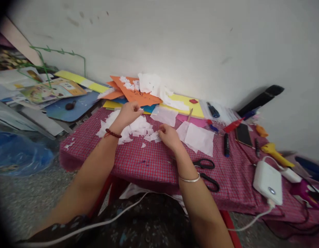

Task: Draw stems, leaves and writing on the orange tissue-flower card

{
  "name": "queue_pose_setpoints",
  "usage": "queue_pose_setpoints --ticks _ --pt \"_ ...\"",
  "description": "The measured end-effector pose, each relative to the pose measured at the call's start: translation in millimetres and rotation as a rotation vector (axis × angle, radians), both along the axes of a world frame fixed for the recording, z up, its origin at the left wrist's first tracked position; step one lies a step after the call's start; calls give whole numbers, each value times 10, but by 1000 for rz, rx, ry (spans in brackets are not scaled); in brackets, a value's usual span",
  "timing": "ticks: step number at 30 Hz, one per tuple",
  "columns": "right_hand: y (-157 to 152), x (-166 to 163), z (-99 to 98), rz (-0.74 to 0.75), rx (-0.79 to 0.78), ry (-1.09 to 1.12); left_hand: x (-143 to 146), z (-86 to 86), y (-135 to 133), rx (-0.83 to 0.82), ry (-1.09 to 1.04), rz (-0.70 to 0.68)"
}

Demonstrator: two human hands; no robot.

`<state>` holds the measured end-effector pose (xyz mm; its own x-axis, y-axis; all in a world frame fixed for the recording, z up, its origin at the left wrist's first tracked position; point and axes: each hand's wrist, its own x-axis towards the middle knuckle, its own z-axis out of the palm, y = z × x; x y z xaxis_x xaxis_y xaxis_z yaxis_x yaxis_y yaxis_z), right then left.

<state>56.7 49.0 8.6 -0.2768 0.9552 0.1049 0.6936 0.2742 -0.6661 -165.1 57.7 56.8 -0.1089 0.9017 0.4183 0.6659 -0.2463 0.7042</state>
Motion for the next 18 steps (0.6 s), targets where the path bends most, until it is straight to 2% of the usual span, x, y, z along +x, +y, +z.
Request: queue_pose_setpoints --ticks 6,11,14,16,18 --pt "-150 -208 55 132 68 -160 -22 1 18 29 -27 5" --pt "-114 -313 73 206 34 -225 -23 56 2 29 -28 3" --pt "-38 -446 75 187 -77 -138 -31 81 -14 51 -32 -6" --pt "27 -600 85 164 -182 9 -36 84 -9 63 -32 -10" --pt "95 -786 117 184 -203 187 -38 81 3 67 -27 -17"
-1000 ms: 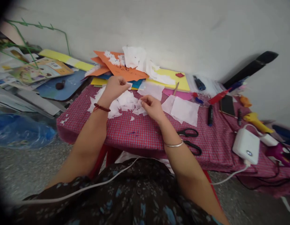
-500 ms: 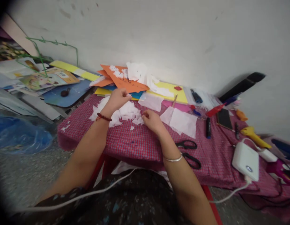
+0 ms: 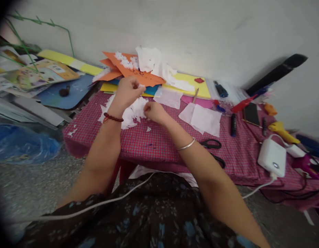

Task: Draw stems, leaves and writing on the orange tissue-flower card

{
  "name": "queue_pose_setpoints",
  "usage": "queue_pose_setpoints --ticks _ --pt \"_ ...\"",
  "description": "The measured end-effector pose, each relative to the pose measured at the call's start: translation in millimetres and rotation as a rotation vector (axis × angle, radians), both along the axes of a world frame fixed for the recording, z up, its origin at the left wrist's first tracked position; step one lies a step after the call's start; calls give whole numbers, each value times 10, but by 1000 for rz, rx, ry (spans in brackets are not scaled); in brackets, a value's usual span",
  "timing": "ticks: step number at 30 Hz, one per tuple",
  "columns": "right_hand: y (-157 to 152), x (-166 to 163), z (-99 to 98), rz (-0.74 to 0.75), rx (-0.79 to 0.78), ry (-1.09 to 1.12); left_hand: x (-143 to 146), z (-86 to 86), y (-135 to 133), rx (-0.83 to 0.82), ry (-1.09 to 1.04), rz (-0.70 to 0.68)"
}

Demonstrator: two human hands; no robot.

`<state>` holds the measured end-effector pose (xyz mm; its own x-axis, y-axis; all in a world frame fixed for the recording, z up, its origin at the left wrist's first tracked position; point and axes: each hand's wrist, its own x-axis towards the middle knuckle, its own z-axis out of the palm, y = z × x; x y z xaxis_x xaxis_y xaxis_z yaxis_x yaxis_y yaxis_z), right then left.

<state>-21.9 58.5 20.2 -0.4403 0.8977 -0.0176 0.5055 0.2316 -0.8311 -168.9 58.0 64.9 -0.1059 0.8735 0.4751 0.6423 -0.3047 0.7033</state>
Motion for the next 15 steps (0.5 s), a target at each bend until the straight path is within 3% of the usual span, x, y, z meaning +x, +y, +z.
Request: queue_pose_setpoints --ticks 3,7,10,15 --pt "98 -227 99 85 0 230 2 2 8 -25 13 -8" --pt "198 -196 279 124 -229 266 14 14 -16 -45 -20 18" --pt "225 112 408 60 -277 269 22 7 -34 -28 -56 -11" --pt "88 963 533 -21 -103 158 10 -76 5 -75 -27 -21"
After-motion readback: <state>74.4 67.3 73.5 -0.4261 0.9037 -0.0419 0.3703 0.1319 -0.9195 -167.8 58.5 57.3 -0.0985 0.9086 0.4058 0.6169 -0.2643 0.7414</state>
